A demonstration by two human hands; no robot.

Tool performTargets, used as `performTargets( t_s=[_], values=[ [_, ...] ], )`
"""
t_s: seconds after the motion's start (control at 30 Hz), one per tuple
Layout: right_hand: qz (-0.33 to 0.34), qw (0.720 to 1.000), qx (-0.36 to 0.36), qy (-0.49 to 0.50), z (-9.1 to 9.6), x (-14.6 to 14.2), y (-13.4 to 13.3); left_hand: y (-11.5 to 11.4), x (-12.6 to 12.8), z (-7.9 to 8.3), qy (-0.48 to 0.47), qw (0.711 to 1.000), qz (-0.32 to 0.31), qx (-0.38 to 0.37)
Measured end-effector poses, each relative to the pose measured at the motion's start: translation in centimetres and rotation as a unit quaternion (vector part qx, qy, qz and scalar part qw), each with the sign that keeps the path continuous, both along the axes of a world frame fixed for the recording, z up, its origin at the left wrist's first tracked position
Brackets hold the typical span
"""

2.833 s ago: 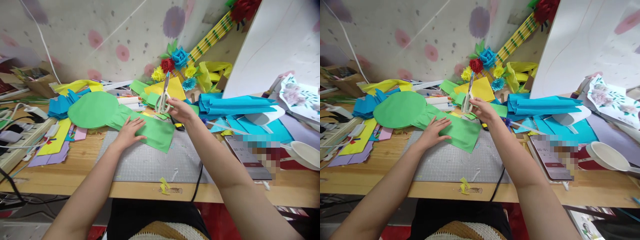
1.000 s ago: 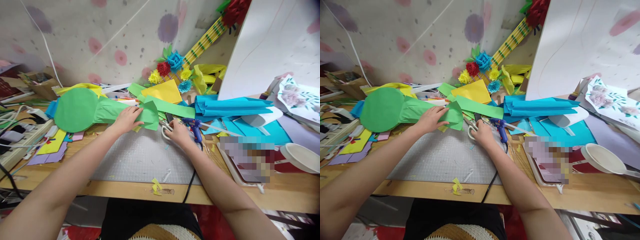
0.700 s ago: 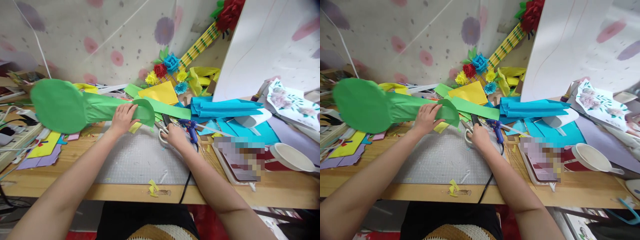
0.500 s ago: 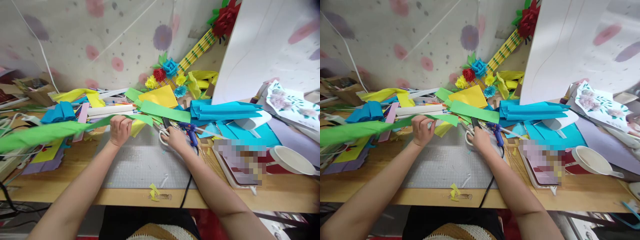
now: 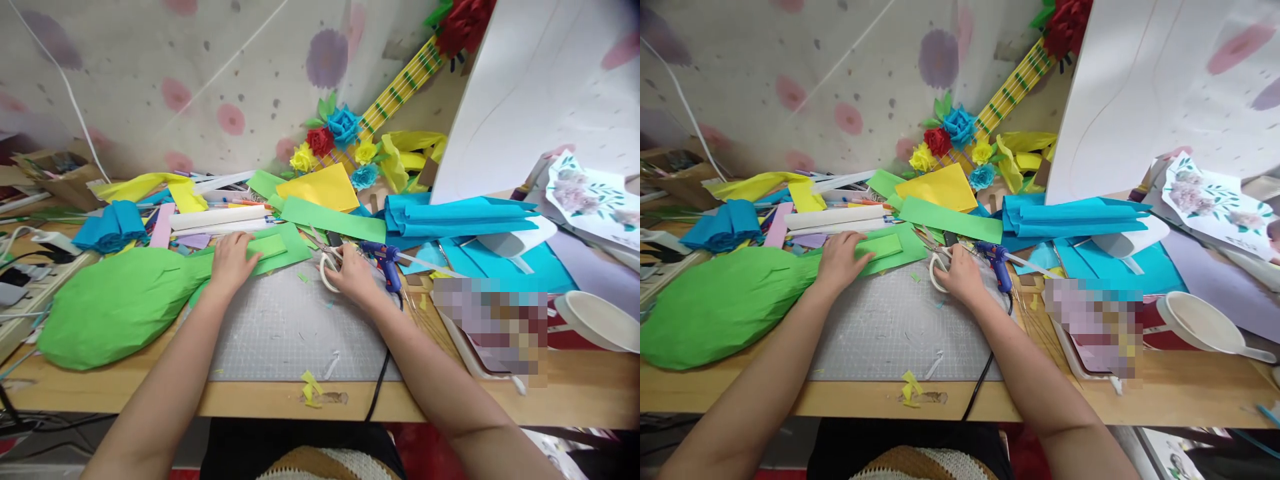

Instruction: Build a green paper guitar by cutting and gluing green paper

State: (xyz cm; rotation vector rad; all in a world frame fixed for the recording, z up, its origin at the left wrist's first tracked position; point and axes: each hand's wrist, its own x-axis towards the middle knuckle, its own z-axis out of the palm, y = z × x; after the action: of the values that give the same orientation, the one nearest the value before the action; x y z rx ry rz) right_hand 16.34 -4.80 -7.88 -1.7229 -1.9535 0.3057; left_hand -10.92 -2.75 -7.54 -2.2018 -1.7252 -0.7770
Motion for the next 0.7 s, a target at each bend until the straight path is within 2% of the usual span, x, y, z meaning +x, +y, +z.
performTargets(
  t_s=[0.13,0.23,0.3,0.43,0.53,0.7],
  values=[
    [0.017,1.000,-0.018,0.009,0.3,-0.5,-0.3,1.0,-1.1,-1.3,0.033,0.994,0.003,-0.100],
    [0.022,0.997,-0.055,0.046,1.2,-0.7,-0.5,1.5,-1.2,-1.7,0.021,0.992,-0.006,-0.121],
    [0.024,0.992,-0.092,0.086,1.9,-0.6,-0.6,1.5,-1.2,-1.3,-0.004,0.996,-0.004,-0.089],
    [0.050,0.967,-0.171,0.182,2.8,0.3,-0.5,0.6,-1.2,0.4,-0.056,0.998,0.027,0.027],
    [0.124,0.920,-0.248,0.276,3.0,1.0,-0.4,-0.3,-1.2,1.5,-0.070,0.994,0.030,0.082],
    [0.238,0.784,-0.421,0.388,3.3,1.0,-0.3,-0.6,-1.3,2.6,-0.070,0.992,0.025,0.106]
  ],
)
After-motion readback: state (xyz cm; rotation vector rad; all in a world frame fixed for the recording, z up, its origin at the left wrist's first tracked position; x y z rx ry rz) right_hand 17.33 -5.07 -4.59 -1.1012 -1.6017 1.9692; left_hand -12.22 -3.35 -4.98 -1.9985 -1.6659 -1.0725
